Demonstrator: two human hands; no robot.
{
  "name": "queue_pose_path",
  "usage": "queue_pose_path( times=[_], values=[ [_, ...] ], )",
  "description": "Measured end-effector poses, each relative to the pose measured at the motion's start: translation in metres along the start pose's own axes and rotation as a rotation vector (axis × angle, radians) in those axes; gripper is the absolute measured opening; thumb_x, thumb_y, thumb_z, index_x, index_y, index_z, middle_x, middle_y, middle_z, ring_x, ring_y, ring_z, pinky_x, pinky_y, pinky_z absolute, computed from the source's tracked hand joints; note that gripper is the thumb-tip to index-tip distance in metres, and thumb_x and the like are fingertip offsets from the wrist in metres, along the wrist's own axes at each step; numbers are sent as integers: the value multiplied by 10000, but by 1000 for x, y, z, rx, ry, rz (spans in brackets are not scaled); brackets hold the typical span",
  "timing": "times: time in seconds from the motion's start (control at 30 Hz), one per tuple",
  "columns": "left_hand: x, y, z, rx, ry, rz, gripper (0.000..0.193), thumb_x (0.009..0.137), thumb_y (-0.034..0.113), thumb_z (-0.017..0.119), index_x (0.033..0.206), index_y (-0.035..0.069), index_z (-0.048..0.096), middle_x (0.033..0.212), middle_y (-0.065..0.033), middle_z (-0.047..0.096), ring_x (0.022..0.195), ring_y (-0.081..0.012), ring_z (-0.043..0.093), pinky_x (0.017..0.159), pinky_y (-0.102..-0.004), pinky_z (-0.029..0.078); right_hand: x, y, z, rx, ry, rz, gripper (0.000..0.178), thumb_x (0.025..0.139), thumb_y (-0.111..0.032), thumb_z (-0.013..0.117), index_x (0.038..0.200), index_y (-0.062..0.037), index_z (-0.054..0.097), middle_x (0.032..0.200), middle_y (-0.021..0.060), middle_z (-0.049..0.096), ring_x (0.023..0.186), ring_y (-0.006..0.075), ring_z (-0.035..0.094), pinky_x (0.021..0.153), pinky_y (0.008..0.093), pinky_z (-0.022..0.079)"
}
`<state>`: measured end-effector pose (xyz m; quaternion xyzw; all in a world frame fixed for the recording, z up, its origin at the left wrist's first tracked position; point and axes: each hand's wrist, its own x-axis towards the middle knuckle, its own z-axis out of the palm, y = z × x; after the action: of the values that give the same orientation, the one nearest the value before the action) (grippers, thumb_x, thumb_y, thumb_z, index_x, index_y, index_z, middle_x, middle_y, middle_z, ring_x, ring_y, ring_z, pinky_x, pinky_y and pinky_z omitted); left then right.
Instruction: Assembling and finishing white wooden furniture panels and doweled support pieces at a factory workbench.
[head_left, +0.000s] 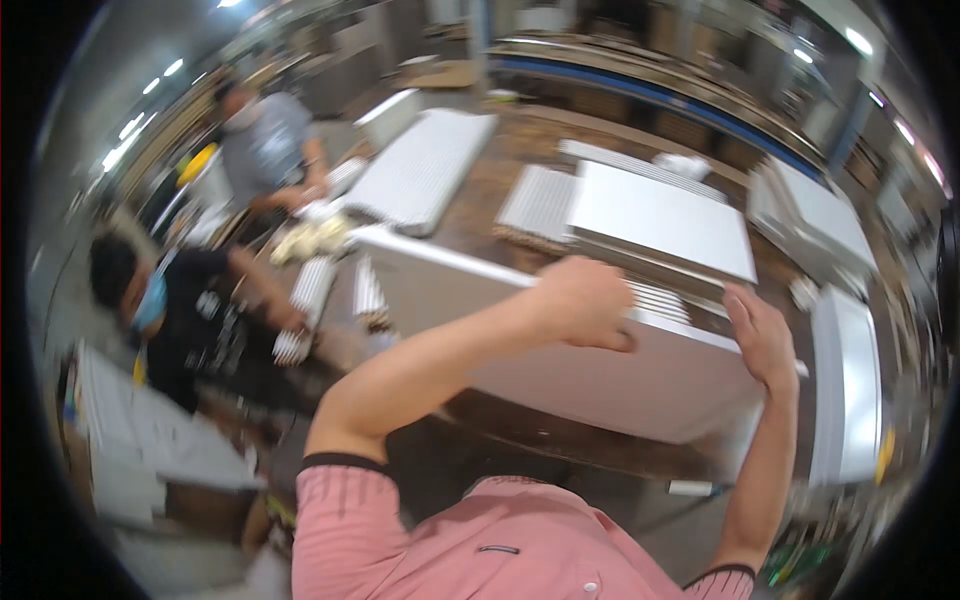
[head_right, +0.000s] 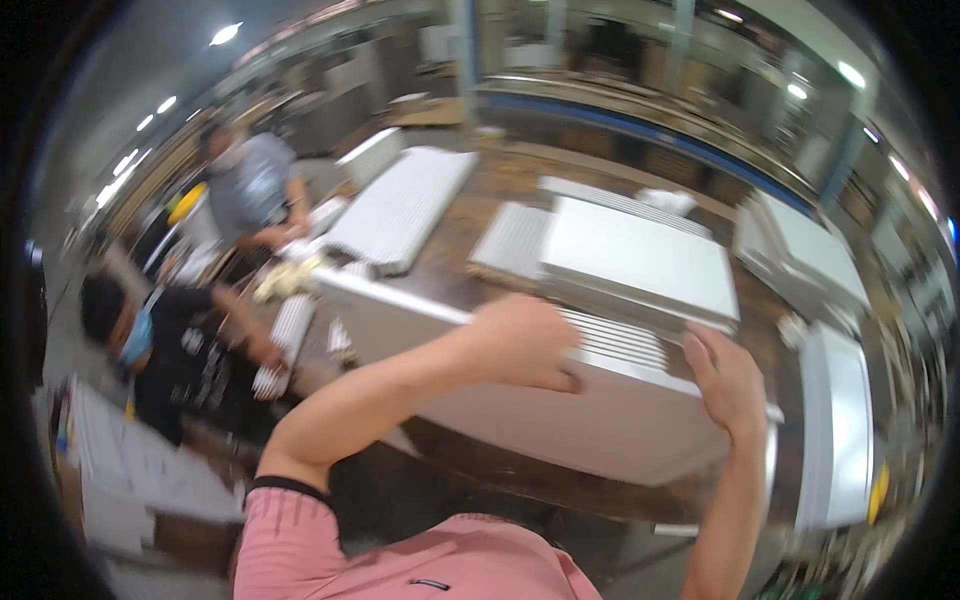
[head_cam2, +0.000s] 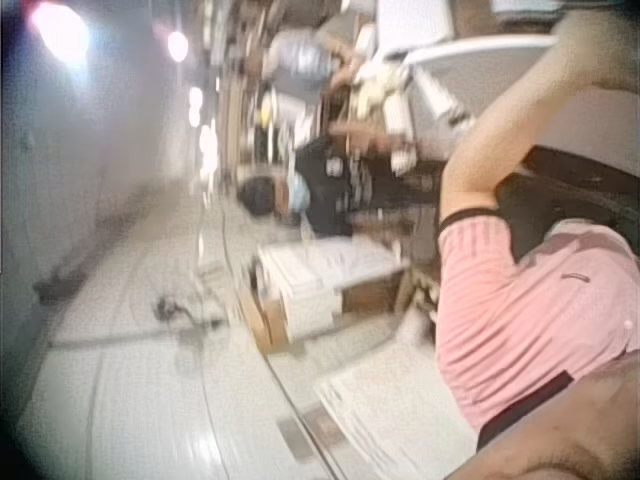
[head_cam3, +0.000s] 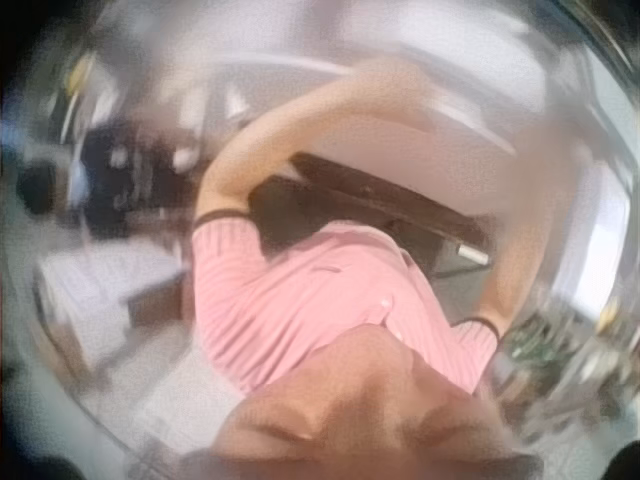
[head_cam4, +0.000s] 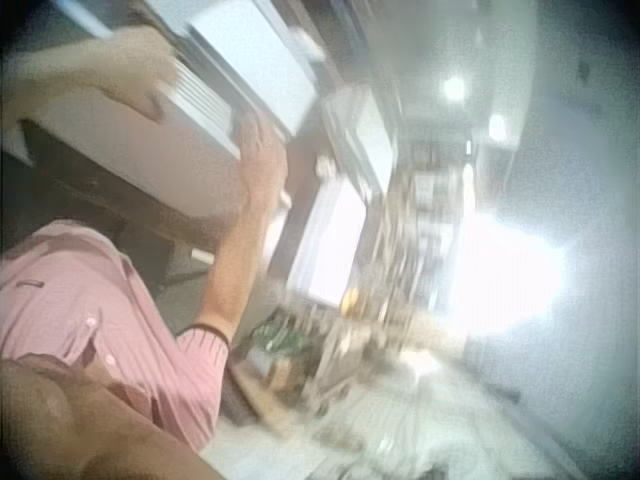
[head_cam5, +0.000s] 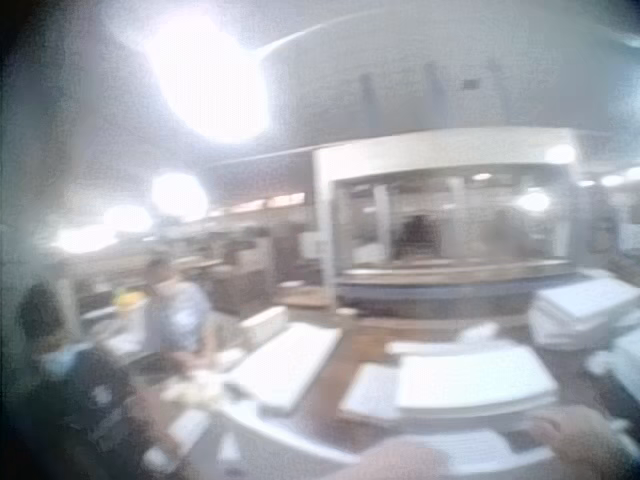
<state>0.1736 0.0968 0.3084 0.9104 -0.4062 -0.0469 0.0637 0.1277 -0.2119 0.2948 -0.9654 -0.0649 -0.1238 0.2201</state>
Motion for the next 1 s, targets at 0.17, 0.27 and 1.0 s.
queue_pose_path(
  times=[0.17,0.27,1.0],
  values=[
    [-24,0,2,-110,50,-54,546,886,573,691,995,40,739,990,-180,750,1037,-373,706,988,-455,515,18,-80,14,147,-356,39,519,1020,-455,533,1359,-82,660,1093,204,752,1021,330,727,915,406,526],
    [-42,-5,5,-141,229,44,661,931,640,615,1179,32,695,1207,-185,712,1224,-342,633,1113,-467,415,21,-69,22,225,-335,7,568,1026,-510,503,1366,-80,652,1077,193,753,994,317,725,901,402,528],
    [-147,-149,-15,-365,388,-717,604,1009,643,484,1216,139,743,1075,-103,768,1037,-300,709,920,-392,528,12,-68,18,161,-234,-59,607,993,-586,544,1365,-121,657,1139,174,744,1038,324,722,928,416,531]
  ],
)
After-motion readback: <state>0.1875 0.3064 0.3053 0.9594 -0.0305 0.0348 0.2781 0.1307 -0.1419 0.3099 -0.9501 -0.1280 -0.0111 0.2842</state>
